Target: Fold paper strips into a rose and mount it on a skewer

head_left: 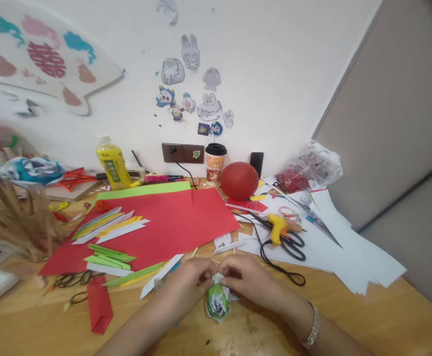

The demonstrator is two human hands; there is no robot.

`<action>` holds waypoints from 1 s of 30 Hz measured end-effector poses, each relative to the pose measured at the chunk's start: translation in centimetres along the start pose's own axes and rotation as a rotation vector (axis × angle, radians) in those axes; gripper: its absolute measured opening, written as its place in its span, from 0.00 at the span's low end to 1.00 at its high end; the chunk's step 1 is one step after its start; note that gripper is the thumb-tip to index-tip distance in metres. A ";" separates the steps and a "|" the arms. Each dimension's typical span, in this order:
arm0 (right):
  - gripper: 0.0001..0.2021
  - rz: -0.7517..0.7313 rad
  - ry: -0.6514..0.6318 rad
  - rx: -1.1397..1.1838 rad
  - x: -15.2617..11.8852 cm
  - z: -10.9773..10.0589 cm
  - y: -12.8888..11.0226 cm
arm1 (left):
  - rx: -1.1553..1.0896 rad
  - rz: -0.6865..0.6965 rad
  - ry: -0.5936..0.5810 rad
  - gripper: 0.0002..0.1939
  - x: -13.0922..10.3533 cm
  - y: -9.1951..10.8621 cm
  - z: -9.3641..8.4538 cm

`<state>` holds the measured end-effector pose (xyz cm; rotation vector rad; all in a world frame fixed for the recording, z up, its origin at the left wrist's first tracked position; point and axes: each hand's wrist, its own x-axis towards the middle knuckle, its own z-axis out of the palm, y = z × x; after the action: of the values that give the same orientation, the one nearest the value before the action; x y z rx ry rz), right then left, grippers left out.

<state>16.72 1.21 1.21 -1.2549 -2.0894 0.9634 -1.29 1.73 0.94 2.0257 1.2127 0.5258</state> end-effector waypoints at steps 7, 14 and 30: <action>0.06 -0.023 0.140 0.107 0.2 0.8 1.2 | -0.345 -0.056 -0.019 0.07 0.1 0.2 0.1; 0.05 0.116 0.322 0.377 0.9 0.7 1.4 | -1.017 -0.115 -0.006 0.32 0.5 0.4 1.2; 0.08 -0.460 0.493 -0.146 0.1 2.0 -0.2 | -1.276 -0.371 0.285 0.18 0.5 2.6 2.7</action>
<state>15.08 0.61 0.16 -0.8949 -1.9377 0.2678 2.27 0.35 1.08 0.6507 0.9450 1.0594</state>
